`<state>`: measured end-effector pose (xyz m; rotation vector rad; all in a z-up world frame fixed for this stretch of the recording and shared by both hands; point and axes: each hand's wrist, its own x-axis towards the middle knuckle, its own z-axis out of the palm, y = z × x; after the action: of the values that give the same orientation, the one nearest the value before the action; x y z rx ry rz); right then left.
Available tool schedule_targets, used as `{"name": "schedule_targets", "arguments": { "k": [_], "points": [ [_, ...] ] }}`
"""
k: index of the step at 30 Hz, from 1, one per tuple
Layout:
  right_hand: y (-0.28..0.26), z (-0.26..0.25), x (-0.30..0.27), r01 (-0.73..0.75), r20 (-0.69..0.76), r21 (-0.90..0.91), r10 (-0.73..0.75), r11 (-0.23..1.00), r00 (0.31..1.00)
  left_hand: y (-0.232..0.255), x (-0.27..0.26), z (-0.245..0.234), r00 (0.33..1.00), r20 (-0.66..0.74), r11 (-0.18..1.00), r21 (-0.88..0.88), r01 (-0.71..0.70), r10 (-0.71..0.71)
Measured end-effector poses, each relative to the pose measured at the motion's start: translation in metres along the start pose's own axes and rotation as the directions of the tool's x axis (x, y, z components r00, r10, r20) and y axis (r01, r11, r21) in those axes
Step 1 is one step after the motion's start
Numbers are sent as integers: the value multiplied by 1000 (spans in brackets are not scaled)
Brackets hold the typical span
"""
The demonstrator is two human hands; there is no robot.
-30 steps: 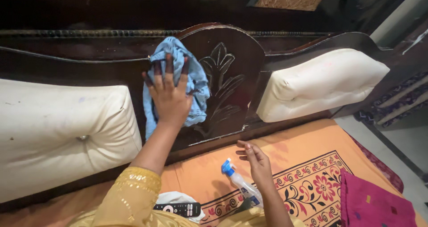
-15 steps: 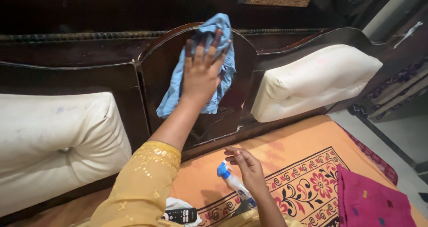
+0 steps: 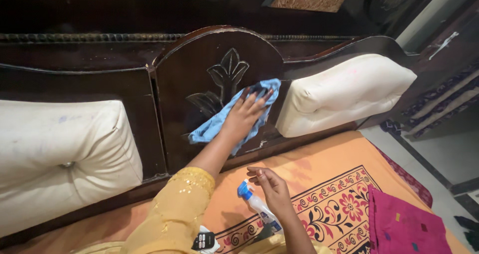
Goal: The person cleans the wooden headboard of a bed by applying liquid from a spray bottle and wiping the surface with a blue cloth.
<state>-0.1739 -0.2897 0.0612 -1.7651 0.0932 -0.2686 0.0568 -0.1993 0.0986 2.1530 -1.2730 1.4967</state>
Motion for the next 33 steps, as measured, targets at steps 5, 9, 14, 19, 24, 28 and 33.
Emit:
{"name": "schedule_targets", "arguments": {
  "k": [5,9,14,19,24,28,33],
  "points": [
    [0,-5,1,10,0,-30,-10,999,1000,-7,-21,-29,995,88,998,-44,-50,54],
    [0,-5,1,-3,13,-46,4,999,1000,-17,-23,-60,989,138,999,2,-54,53],
    [-1,-3,-1,6,28,-11,-5,1000,1000,-38,-17,-91,980,191,996,73,47,-60],
    [-6,1,-2,-24,47,-29,26,999,999,-70,6,-124,942,3,937,106,332,-334],
    [-3,8,0,-1,76,23,-1,1000,997,-64,28,-123,840,45,841,37,540,-541],
    [-13,9,-2,38,104,-50,-32,998,994,-48,22,-93,898,-14,889,133,437,-440],
    [-29,5,-1,75,115,-231,-49,970,992,-25,-8,-59,942,152,950,135,281,-300]
  ]
}}
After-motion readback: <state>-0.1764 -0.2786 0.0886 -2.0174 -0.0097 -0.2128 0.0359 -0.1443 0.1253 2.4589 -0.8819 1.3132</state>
